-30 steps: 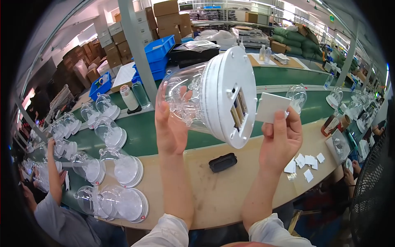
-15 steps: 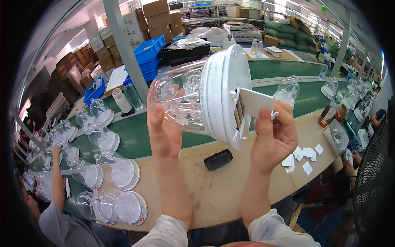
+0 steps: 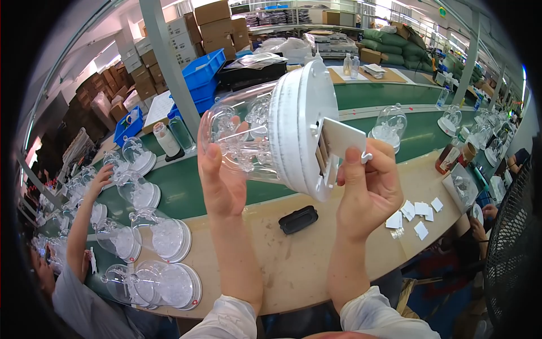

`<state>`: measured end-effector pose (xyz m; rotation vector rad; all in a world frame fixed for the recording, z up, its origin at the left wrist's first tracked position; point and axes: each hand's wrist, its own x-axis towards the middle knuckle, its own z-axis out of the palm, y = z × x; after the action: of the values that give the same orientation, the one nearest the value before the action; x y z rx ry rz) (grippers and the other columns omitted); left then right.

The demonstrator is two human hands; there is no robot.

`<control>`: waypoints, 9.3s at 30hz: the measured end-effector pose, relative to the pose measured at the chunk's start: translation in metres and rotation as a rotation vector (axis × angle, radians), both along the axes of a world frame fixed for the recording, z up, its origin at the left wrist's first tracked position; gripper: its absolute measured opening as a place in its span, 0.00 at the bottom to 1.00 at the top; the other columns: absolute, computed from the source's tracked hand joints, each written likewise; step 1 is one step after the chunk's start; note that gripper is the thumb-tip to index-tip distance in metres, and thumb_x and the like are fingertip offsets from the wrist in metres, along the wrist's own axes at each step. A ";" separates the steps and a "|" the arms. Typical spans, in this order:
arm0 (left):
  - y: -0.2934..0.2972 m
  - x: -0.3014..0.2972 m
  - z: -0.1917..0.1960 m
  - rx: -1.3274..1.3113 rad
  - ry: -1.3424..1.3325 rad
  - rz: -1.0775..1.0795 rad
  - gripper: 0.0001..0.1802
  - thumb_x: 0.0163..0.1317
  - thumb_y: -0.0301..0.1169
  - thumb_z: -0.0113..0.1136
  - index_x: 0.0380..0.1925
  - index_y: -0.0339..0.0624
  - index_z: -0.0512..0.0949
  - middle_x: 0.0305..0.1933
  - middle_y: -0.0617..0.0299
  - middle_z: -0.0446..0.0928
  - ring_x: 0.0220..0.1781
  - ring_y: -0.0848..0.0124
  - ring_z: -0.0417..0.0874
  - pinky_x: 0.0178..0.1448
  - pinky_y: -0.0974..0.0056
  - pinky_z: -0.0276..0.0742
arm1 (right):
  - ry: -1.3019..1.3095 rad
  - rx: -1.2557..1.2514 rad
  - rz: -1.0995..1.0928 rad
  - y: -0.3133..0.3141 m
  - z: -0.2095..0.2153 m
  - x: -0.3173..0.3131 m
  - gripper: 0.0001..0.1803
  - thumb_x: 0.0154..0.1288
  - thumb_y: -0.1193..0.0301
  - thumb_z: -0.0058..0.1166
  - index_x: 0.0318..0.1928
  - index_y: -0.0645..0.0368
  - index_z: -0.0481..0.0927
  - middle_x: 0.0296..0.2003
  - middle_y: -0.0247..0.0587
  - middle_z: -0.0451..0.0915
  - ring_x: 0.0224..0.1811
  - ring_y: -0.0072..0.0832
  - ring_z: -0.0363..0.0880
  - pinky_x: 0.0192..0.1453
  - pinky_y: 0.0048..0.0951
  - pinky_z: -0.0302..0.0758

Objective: Assembling decorative glass domes by inserting batteries and attaching base covers.

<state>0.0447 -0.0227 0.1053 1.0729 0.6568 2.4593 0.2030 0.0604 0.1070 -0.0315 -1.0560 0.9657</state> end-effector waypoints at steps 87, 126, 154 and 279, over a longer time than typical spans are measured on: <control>-0.009 -0.017 -0.003 -0.110 0.026 0.067 0.46 0.59 0.45 0.67 0.70 0.37 0.55 0.64 0.52 0.67 0.66 0.59 0.70 0.69 0.52 0.68 | -0.318 0.110 0.420 0.024 -0.009 -0.017 0.36 0.62 0.64 0.66 0.66 0.64 0.65 0.70 0.51 0.61 0.73 0.39 0.57 0.75 0.39 0.52; -0.005 0.021 0.012 0.087 0.488 0.243 0.53 0.46 0.18 0.74 0.71 0.31 0.53 0.75 0.44 0.53 0.78 0.53 0.53 0.78 0.57 0.52 | 0.030 -0.448 1.182 0.061 -0.026 -0.022 0.33 0.75 0.50 0.34 0.69 0.60 0.61 0.67 0.50 0.65 0.68 0.45 0.67 0.71 0.50 0.66; 0.019 0.019 -0.008 -0.538 0.941 0.324 0.76 0.32 0.35 0.84 0.74 0.39 0.37 0.78 0.47 0.41 0.80 0.52 0.44 0.79 0.55 0.47 | 0.334 -0.244 1.340 0.081 -0.069 -0.031 0.34 0.71 0.48 0.43 0.70 0.53 0.62 0.65 0.46 0.67 0.64 0.46 0.68 0.70 0.50 0.65; 0.220 -0.013 -0.144 -0.762 0.713 0.676 0.66 0.37 0.47 0.81 0.70 0.29 0.50 0.70 0.38 0.55 0.73 0.46 0.56 0.75 0.50 0.53 | 0.432 -0.280 0.475 0.106 -0.025 0.127 0.10 0.71 0.69 0.45 0.44 0.61 0.76 0.35 0.38 0.75 0.40 0.30 0.71 0.50 0.34 0.69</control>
<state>0.0317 0.1975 -0.0391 1.5118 2.2494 1.8348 0.3303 0.1661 0.0820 0.1989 -0.5282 1.4686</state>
